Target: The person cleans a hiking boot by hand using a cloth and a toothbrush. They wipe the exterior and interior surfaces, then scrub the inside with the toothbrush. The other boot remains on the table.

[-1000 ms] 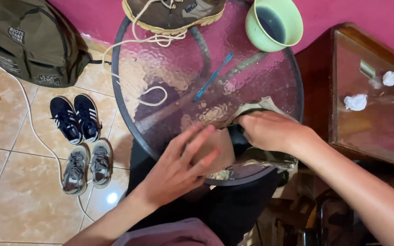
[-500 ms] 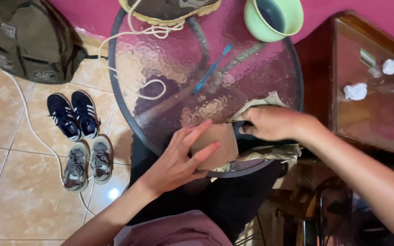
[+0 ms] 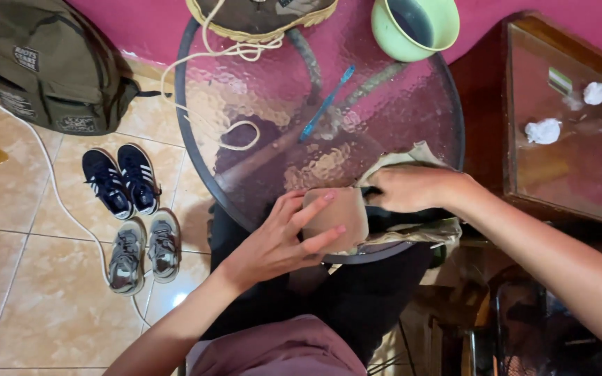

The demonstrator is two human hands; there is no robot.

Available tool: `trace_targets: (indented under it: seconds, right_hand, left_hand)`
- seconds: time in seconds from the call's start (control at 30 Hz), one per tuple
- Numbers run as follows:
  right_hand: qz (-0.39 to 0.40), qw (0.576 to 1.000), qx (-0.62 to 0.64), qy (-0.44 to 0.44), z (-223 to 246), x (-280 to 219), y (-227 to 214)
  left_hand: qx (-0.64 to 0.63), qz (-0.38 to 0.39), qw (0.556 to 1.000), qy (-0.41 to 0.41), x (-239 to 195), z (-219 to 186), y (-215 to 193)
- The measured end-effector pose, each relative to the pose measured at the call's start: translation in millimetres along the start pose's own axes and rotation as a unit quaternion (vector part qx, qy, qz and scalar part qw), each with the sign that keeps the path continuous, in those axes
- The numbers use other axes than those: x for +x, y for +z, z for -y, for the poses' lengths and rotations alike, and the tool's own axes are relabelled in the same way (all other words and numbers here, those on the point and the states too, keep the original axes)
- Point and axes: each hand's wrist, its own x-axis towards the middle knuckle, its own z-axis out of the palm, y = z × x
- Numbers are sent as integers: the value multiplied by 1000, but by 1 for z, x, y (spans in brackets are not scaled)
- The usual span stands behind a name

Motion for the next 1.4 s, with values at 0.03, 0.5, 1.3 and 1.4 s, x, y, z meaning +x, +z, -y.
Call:
trace_targets:
  seconds: [0.03,0.5,1.3,1.4]
  right_hand:
    - [1,1000,0,2,-6,5,8]
    - [-35,999,-12,-19,15,-14,16]
    - [-104,991,58,-62,18,0,27]
    - [-91,994,15,-59,5,8,37]
  left_hand:
    - [-1,-1,1000,0,0,-1,0]
    - [-9,16,1000,1,12,-2,-10]
    - [43,75,996,-16,19,3,-23]
    - [-9,85,995,-61,7,3,-16]
